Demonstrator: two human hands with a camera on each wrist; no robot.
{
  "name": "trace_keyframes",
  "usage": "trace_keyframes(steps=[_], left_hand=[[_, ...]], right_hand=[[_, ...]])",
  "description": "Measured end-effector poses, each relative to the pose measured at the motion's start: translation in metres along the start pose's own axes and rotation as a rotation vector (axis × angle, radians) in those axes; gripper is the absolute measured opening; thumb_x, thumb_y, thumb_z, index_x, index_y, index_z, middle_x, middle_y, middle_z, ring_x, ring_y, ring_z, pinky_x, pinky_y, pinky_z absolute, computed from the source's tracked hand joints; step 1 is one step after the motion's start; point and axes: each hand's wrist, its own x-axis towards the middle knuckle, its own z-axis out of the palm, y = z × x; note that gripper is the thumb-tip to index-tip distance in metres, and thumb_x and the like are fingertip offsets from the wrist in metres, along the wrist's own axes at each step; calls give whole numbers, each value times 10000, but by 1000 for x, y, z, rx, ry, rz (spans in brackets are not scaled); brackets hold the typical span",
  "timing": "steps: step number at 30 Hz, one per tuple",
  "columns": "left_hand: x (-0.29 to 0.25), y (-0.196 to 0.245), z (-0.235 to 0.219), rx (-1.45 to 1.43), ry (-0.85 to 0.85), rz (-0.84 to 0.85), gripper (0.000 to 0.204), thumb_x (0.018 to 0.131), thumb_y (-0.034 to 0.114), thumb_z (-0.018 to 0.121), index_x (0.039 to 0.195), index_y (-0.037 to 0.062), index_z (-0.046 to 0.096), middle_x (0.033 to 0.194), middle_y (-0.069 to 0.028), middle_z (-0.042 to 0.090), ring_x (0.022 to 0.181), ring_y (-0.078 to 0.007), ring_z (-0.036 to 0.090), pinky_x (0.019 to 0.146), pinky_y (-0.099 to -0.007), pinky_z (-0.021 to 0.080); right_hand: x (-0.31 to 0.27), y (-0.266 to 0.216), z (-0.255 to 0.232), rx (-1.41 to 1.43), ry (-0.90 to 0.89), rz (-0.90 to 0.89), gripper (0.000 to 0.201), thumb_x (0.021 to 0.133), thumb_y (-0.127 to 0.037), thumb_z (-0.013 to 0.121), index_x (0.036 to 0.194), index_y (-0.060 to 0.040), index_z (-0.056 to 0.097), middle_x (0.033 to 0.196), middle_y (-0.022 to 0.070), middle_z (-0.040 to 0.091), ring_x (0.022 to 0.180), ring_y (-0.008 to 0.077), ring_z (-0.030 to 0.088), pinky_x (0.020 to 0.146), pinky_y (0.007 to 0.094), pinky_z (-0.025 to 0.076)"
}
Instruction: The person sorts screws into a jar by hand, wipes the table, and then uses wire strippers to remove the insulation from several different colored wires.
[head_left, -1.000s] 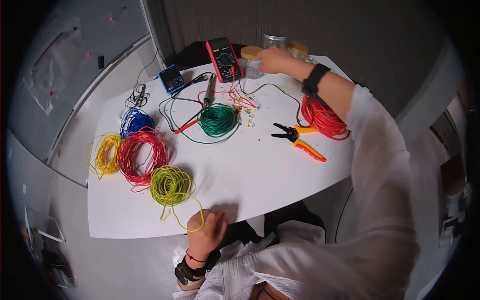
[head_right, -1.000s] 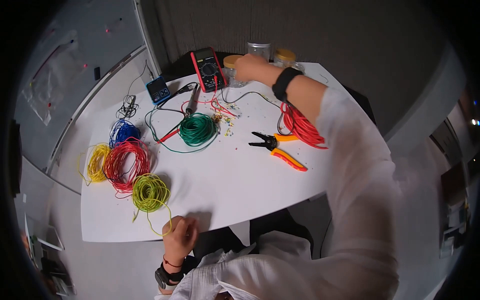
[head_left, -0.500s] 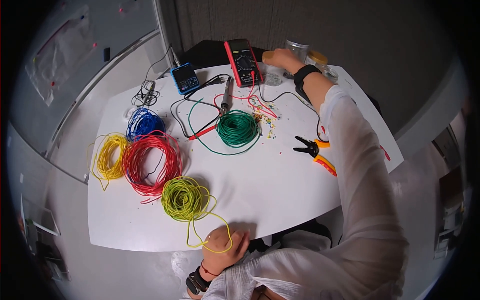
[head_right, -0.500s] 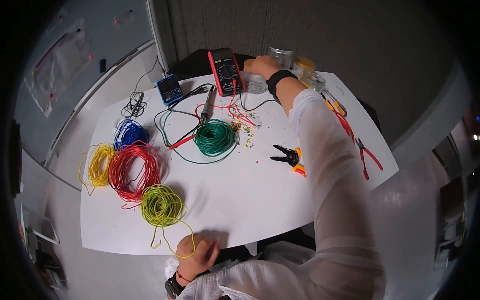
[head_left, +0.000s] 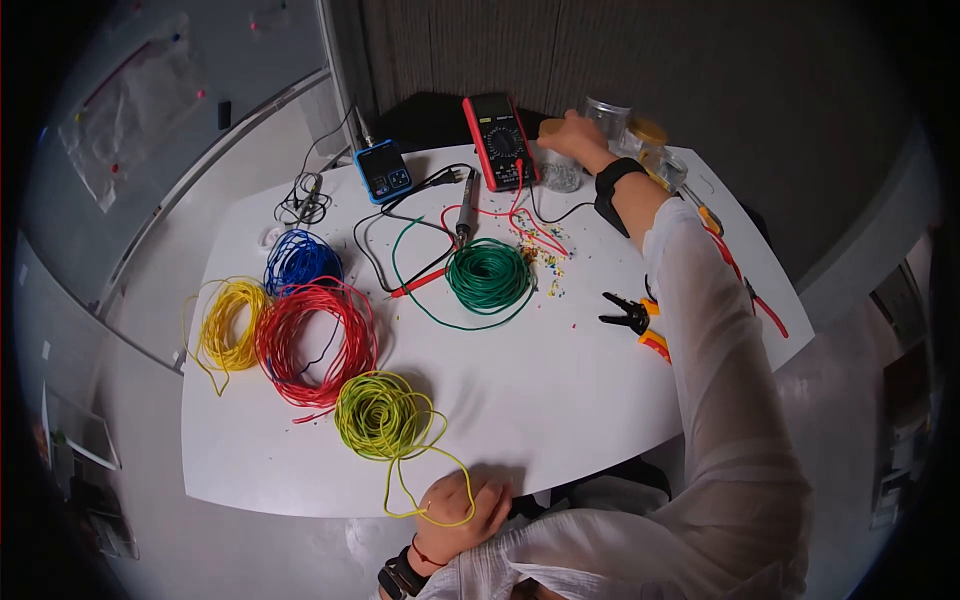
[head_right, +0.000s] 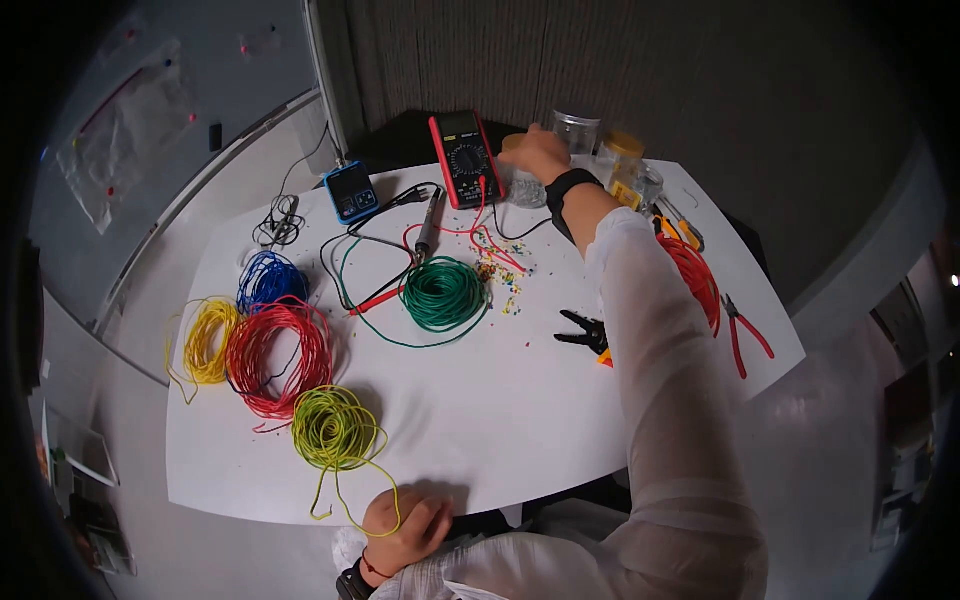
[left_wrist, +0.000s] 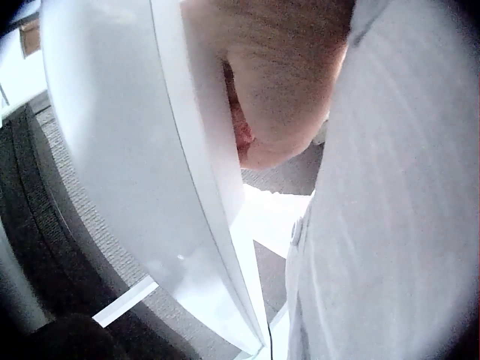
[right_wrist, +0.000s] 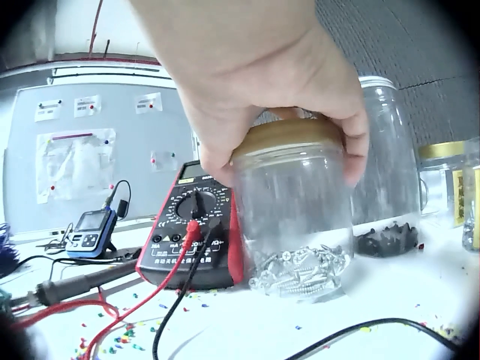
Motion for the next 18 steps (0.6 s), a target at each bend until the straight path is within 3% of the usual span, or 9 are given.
trace_keyframes(steps=[3, 5, 9, 11, 13, 15, 17, 18], left_hand=[[-5, 2, 2, 41, 7, 1, 187, 657, 140, 701, 730, 91, 535, 557, -39, 456, 466, -219, 473, 403, -325, 381], [-9, 5, 1, 71, -35, -94, 186, 609, 101, 700, 723, 76, 555, 639, -75, 524, 564, -256, 535, 491, -350, 424], [-1, 8, -4, 29, 10, -93, 155, 698, 150, 676, 701, 82, 537, 569, -78, 475, 509, -271, 487, 455, -374, 378], [-4, 12, -3, -53, 29, -214, 134, 736, 122, 656, 707, 49, 547, 579, -97, 498, 524, -289, 506, 480, -377, 387], [-1, 20, 2, -377, 178, -486, 136, 730, 83, 660, 802, 10, 571, 658, -110, 543, 592, -265, 549, 540, -339, 423], [14, 27, 9, -473, 255, -486, 378, 705, 66, 686, 1041, -19, 533, 900, -161, 574, 803, -276, 573, 687, -330, 443], [43, 40, 0, -295, 180, -345, 698, 682, 87, 726, 1252, -29, 340, 1179, -191, 458, 1062, -269, 487, 912, -362, 391], [50, 42, 3, -239, 227, -304, 774, 659, 123, 752, 1275, -26, 308, 1200, -194, 445, 1114, -273, 452, 930, -371, 378]], right_hand=[[-5, -1, -23, -41, 14, -94, 785, 611, -490, 685, 1160, 27, 470, 1057, 212, 593, 988, 336, 582, 822, 383, 475], [-15, -5, -50, -54, 8, -175, 791, 608, -488, 684, 1170, 25, 468, 1064, 215, 590, 994, 336, 579, 822, 385, 475], [-72, -3, -105, -25, 16, -224, 768, 620, -511, 672, 1219, -78, 466, 1074, 176, 597, 981, 312, 585, 809, 371, 477], [-114, 11, -119, 204, -32, -344, 748, 639, -523, 670, 1235, -125, 457, 1082, 163, 595, 978, 293, 585, 816, 358, 465], [-164, 17, -134, 377, -236, -359, 712, 671, -511, 666, 1238, -139, 447, 1098, 164, 585, 984, 286, 580, 830, 360, 448], [-212, 13, -138, 428, -276, -482, 677, 692, -471, 670, 1234, -136, 444, 1093, 178, 573, 994, 296, 568, 833, 367, 443], [-252, 11, -127, 361, -230, -620, 660, 695, -458, 670, 1229, -143, 443, 1085, 185, 555, 1001, 317, 551, 828, 375, 445], [-272, 9, -123, 377, -234, -683, 664, 687, -451, 674, 1230, -151, 439, 1081, 189, 545, 996, 330, 546, 829, 379, 444]])
